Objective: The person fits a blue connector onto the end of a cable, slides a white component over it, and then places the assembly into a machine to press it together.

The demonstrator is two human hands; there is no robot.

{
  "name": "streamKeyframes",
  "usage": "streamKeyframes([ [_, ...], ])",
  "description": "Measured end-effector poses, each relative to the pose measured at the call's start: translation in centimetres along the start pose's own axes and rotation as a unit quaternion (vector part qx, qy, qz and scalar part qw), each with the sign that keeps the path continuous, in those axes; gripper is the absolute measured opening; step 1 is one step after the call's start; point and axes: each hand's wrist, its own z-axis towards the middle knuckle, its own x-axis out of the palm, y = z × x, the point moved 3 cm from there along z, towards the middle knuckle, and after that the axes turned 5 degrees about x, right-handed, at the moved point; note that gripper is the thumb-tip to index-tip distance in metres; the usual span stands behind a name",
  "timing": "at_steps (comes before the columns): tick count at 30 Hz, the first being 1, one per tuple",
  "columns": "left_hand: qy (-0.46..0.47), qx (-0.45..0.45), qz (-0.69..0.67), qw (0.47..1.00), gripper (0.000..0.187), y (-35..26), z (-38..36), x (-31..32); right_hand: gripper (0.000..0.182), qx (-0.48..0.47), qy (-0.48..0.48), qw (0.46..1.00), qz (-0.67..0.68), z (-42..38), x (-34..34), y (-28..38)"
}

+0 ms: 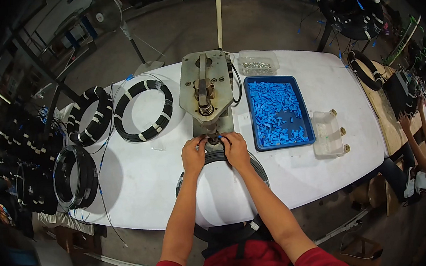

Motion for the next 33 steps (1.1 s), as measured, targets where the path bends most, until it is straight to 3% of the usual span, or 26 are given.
streamKeyframes([
  [19,-0.018,0.055,0.077,0.995,0.018,-0.74,-0.36,-0.05,0.015,0.059,0.041,0.997,-0.013,0.15,0.23,-0.38],
  [33,-0.009,0.022,0.063,0.998,0.019,-0.72,-0.30,-0.07,0.014,0.060,0.050,0.997,0.000,0.05,0.42,-0.85],
])
